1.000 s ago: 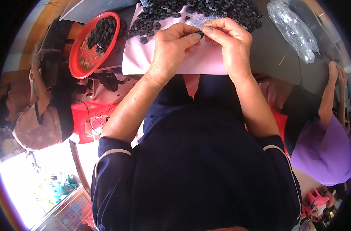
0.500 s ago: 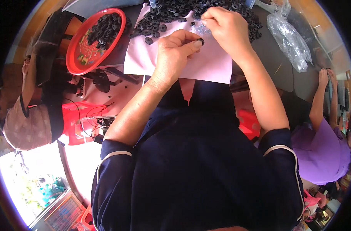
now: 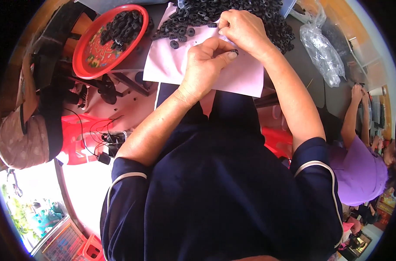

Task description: The person assembles small parts by hand, repeatedly picking up small pins and inserting them into black plastic components over the table.

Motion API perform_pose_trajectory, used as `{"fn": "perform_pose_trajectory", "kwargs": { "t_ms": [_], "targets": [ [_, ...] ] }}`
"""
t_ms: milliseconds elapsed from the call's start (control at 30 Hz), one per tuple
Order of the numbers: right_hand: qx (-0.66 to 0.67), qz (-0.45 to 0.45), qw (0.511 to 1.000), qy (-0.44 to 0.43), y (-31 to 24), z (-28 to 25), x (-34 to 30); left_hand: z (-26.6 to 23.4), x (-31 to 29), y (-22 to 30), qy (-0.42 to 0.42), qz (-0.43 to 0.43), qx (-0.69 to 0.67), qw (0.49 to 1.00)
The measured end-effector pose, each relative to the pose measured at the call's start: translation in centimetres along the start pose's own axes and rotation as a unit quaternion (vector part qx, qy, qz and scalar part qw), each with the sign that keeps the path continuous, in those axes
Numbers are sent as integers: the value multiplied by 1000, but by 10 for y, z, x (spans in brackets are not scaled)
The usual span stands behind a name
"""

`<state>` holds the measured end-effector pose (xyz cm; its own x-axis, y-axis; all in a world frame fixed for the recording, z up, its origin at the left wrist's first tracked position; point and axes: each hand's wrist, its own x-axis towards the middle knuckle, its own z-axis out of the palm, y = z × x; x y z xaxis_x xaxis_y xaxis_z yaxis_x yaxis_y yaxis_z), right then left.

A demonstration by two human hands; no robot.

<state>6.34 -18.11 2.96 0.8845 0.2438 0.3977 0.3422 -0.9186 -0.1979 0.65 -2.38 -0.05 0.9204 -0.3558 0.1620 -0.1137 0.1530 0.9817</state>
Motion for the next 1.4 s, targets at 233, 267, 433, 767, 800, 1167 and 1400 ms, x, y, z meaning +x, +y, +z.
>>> {"fn": "perform_pose_trajectory", "kwargs": {
  "t_ms": [233, 267, 433, 767, 800, 1167, 1400],
  "targets": [
    [2, -58, 998, 25, -5, 4, -2, 0, 0, 5, 18, -3, 13, 1000],
    [2, -54, 998, 25, -4, 6, -2, 0, 0, 6, 19, 1, 13, 1000],
    [229, -68, 959, 155, -5, -12, -8, -3, 4, 12, 25, -62, -39, 997],
    [621, 128, 773, 14, -9, -38, -39, -3, 10, 11, 26, -73, -58, 995],
    [623, 127, 772, 15, -9, -37, -40, -2, 10, 11, 30, -68, -60, 995],
    [644, 143, 752, -11, -6, -30, -45, -2, 7, 13, 36, -80, -23, 996],
    [589, 94, 802, 14, -9, -24, -49, 2, 7, 14, 40, -75, -9, 996]
  ]
}}
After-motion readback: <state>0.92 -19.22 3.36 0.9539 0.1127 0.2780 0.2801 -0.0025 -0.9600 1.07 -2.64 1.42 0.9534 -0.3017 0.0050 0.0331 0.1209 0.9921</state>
